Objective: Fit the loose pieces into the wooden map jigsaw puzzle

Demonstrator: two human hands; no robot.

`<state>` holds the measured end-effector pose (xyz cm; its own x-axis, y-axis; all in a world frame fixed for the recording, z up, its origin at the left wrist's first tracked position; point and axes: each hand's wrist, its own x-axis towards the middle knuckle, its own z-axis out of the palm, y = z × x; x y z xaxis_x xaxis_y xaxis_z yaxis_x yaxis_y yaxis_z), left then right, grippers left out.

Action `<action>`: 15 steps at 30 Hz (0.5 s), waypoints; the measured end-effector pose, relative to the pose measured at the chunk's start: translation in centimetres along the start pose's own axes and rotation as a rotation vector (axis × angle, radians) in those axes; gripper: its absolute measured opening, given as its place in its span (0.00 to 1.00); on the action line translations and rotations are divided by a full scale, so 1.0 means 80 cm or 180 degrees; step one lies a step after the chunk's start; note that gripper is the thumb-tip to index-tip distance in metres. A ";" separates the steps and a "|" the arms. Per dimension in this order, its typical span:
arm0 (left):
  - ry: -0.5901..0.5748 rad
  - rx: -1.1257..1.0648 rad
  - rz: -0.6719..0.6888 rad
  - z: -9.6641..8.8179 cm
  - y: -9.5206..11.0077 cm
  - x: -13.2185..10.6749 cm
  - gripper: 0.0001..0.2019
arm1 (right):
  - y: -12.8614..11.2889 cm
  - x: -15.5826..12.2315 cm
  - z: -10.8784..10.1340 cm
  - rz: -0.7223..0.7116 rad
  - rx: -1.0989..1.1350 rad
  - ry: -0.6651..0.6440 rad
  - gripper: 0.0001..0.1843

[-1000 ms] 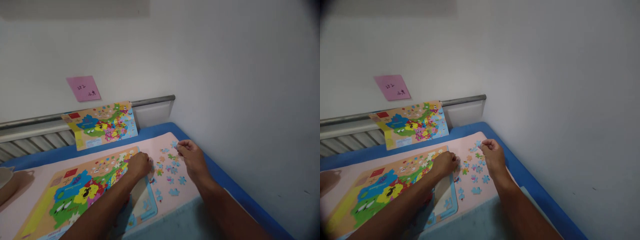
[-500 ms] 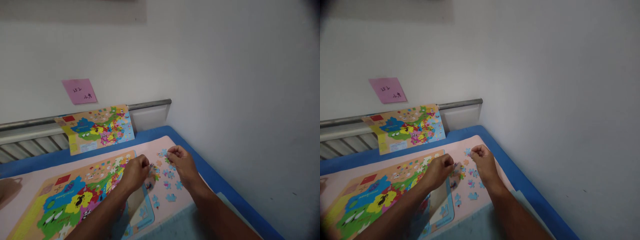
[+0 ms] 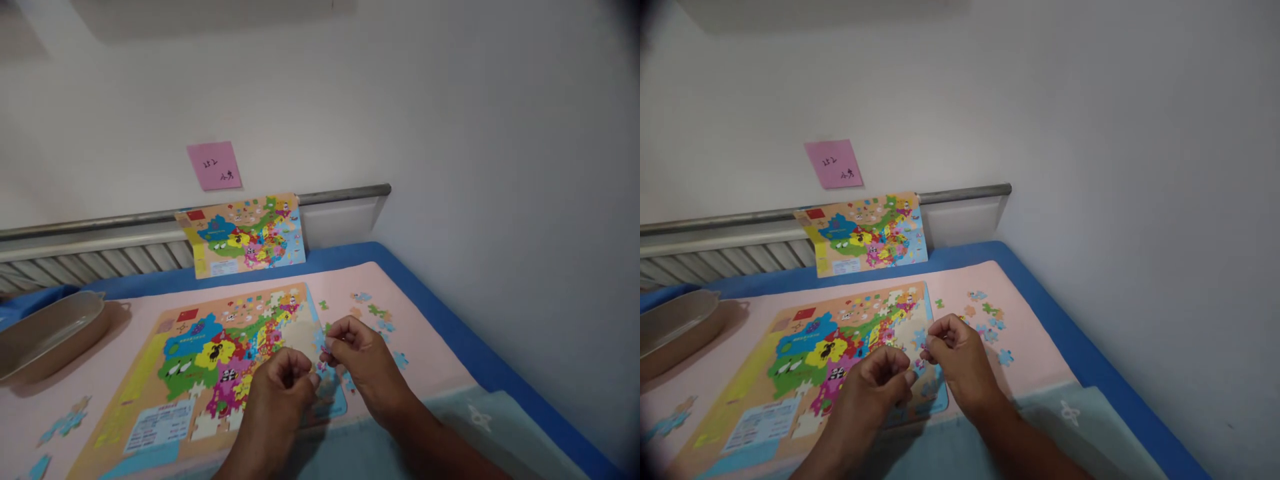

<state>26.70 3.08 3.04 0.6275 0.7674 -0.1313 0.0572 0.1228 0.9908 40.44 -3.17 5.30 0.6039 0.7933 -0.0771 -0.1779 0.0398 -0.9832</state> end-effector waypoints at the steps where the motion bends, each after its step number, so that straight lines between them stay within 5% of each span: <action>1: -0.0020 0.0021 0.0038 0.000 -0.003 0.002 0.10 | 0.000 0.000 0.001 0.0005 -0.0036 -0.0032 0.07; 15: 0.0258 0.0334 0.0091 -0.016 -0.001 0.000 0.12 | 0.013 0.002 -0.002 -0.0361 -0.0170 -0.0138 0.03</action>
<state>25.70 3.91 2.91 0.5656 0.8185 -0.1009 0.1237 0.0368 0.9916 40.48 -3.11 4.28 0.5836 0.8110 0.0411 -0.0681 0.0994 -0.9927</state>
